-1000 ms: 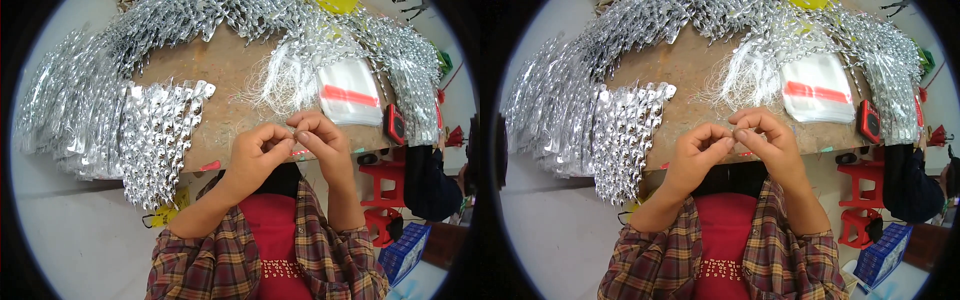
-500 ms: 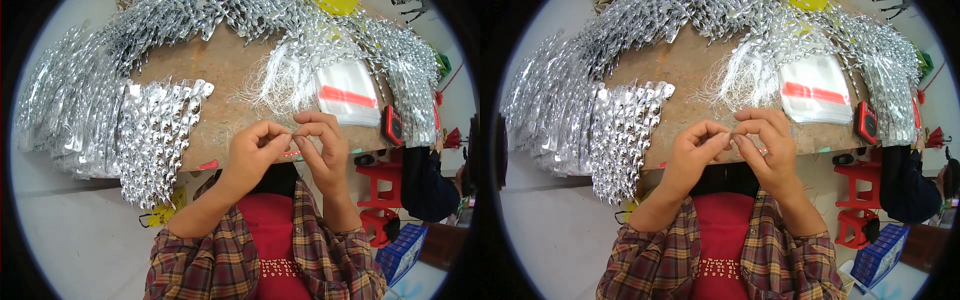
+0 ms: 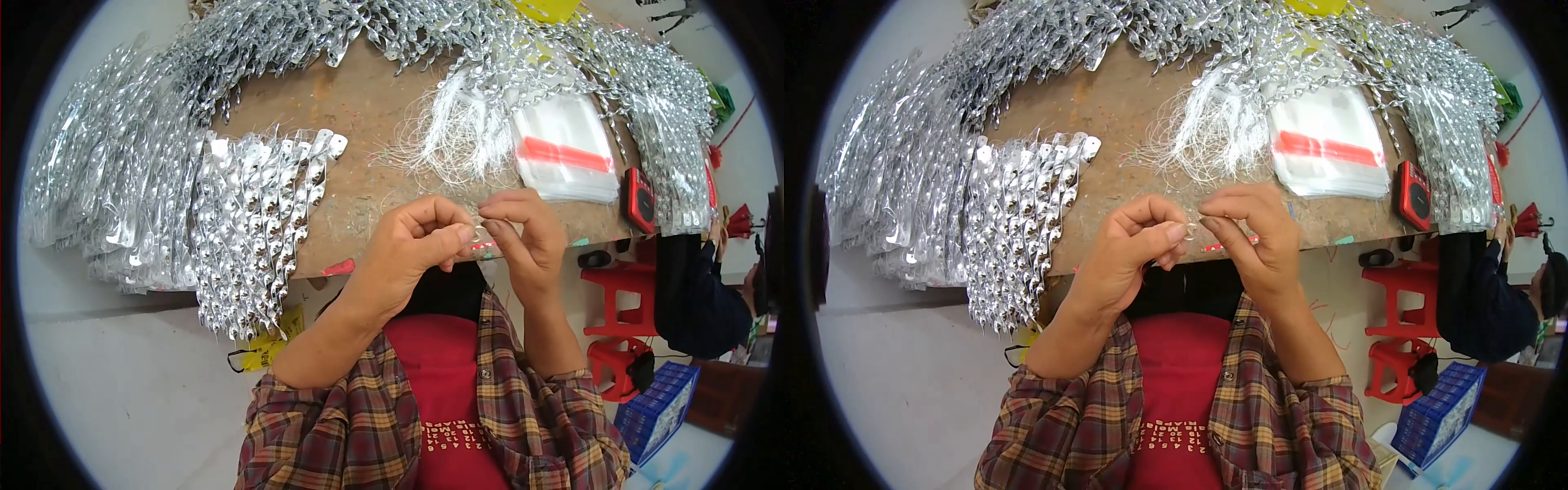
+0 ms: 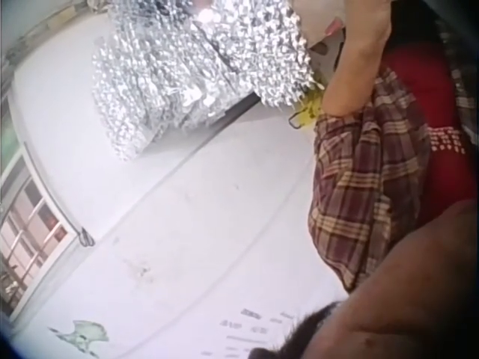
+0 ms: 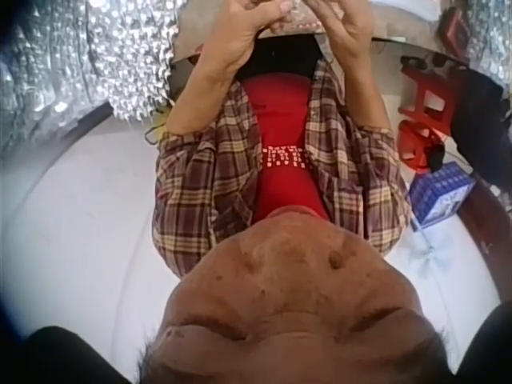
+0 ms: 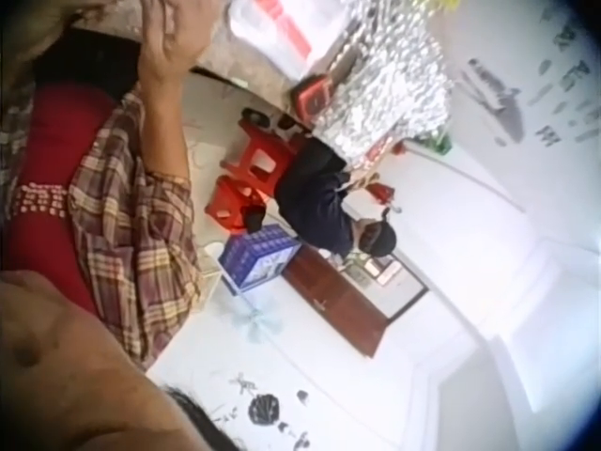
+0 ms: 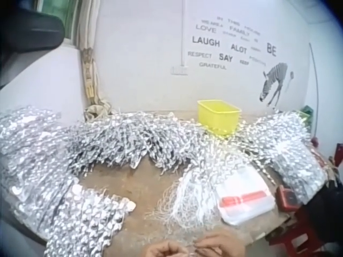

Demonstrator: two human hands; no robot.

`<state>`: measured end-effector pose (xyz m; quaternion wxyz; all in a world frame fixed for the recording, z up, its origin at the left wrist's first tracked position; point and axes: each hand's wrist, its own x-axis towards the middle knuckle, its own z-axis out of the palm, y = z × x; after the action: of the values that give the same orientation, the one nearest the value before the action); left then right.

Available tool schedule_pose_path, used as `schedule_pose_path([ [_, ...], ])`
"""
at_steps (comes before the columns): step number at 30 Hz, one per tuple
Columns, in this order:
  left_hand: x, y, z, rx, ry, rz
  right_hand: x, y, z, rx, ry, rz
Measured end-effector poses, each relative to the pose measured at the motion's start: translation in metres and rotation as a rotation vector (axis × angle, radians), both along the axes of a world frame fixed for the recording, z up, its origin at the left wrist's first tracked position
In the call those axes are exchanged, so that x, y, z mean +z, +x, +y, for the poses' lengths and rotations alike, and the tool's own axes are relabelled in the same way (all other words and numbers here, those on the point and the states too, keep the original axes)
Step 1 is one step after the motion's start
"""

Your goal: Arranging and packaging silver foil fringe decorations into plastic bags.

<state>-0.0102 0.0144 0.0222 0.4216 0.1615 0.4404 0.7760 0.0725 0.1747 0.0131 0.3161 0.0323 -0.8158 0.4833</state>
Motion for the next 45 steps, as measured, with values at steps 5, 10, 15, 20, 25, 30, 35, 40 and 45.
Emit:
schedule_pose_path([
  [5,0.0,0.004,-0.001,0.012,-0.009,0.06,0.002,0.0,-0.004,-0.021,0.108,0.034],
  [10,0.001,0.007,0.0,0.059,-0.042,0.098,0.005,0.008,-0.002,-0.007,0.206,0.046],
  [15,0.003,0.013,0.002,0.145,-0.092,0.237,0.006,0.006,-0.006,-0.091,0.277,0.136],
  [20,0.004,0.019,0.001,0.177,-0.101,0.358,0.013,0.009,-0.008,-0.129,0.375,0.155],
  [25,0.007,0.018,-0.003,0.176,-0.125,0.341,0.01,0.013,-0.002,-0.13,0.203,0.106],
  [30,0.017,0.015,-0.005,0.148,-0.192,0.391,0.012,0.014,0.004,-0.086,0.127,0.126],
  [35,0.015,0.012,-0.006,0.142,-0.204,0.362,0.004,0.011,0.009,0.017,0.011,0.068],
  [40,0.019,0.011,-0.004,0.161,-0.142,0.244,0.003,0.01,-0.002,0.251,-0.407,-0.304],
  [45,0.012,0.009,-0.005,0.168,-0.145,0.397,0.009,0.006,-0.006,0.261,-0.514,-0.178],
])
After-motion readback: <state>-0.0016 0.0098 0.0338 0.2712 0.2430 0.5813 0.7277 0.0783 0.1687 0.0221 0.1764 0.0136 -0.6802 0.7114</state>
